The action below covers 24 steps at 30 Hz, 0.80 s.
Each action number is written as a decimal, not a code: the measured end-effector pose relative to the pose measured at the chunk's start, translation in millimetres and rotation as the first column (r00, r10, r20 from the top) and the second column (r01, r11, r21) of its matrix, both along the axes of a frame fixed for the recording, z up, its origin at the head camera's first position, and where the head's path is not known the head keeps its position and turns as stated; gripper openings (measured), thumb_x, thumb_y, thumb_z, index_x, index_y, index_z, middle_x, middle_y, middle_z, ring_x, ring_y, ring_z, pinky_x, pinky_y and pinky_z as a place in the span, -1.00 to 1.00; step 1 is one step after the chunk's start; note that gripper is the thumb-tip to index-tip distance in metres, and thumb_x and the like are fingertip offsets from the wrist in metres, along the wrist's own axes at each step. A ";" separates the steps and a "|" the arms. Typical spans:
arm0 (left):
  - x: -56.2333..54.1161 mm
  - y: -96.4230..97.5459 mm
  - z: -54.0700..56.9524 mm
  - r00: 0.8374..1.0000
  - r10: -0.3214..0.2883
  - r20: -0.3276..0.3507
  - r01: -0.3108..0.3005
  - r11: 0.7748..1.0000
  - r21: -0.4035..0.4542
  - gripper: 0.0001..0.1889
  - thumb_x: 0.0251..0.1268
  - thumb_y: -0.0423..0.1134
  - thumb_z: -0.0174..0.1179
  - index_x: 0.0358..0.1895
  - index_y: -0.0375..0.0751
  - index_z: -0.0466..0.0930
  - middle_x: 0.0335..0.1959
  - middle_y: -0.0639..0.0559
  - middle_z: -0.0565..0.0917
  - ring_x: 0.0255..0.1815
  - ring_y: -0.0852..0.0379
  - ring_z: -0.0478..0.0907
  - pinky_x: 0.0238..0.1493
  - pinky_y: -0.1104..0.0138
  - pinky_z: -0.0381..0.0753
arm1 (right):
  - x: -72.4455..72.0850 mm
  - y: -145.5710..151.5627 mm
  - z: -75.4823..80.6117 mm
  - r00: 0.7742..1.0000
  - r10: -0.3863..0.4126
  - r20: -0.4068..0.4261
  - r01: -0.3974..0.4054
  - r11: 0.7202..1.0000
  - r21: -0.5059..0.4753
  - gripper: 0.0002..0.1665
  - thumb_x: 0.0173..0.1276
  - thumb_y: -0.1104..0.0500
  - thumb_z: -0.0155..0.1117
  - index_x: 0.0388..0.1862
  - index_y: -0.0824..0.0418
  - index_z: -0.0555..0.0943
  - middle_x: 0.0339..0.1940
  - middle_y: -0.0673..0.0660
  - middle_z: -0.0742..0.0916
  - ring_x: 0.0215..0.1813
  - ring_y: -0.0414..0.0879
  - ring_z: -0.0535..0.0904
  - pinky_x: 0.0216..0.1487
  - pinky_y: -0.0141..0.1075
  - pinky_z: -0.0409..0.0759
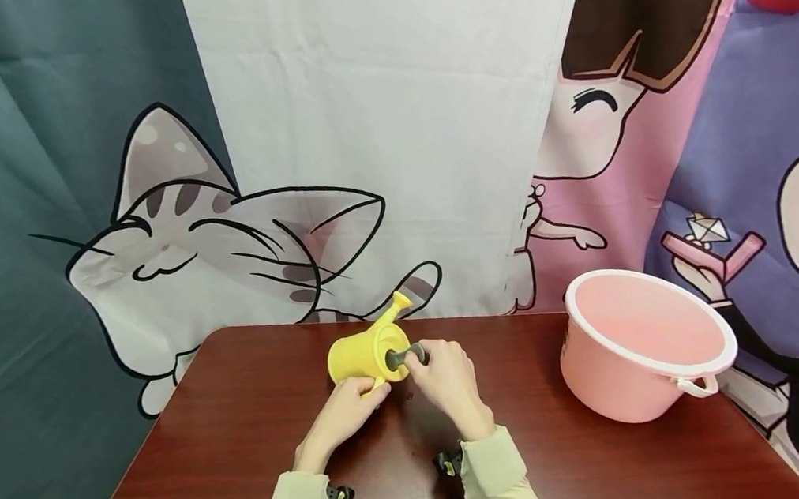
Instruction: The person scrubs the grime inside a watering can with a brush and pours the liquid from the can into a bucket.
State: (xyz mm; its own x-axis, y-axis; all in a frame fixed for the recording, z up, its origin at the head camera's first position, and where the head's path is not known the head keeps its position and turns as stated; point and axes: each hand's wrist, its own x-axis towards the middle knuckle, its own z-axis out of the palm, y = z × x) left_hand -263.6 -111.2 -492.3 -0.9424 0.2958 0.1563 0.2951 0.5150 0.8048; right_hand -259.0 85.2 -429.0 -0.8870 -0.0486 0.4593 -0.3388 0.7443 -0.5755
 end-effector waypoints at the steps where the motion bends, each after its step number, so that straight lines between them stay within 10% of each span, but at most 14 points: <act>1: -0.4 -0.1 0.1 1.000 0.000 -0.002 0.000 1.000 0.000 -0.51 0.40 0.03 0.16 -0.68 -0.07 0.31 -0.75 0.21 0.23 -0.69 0.28 0.17 -0.60 0.42 0.20 | -0.7 -0.7 -0.7 1.000 0.002 0.005 -0.002 1.000 0.006 -0.60 0.16 0.11 0.24 -0.80 -0.05 0.36 -0.80 -0.17 0.26 -0.65 -0.17 0.26 -0.64 -0.26 0.27; 24: -0.6 0.3 -0.6 1.000 0.010 -0.015 -0.010 1.000 0.002 -0.53 0.41 -0.05 0.18 -0.69 -0.06 0.31 -0.75 0.21 0.23 -0.69 0.31 0.15 -0.60 0.42 0.17 | -3.8 -6.1 -15.4 0.996 0.006 0.084 -0.010 0.998 0.055 -0.60 0.24 0.07 0.22 -0.77 -0.05 0.38 -0.83 -0.17 0.33 -0.69 -0.20 0.29 -0.66 -0.26 0.27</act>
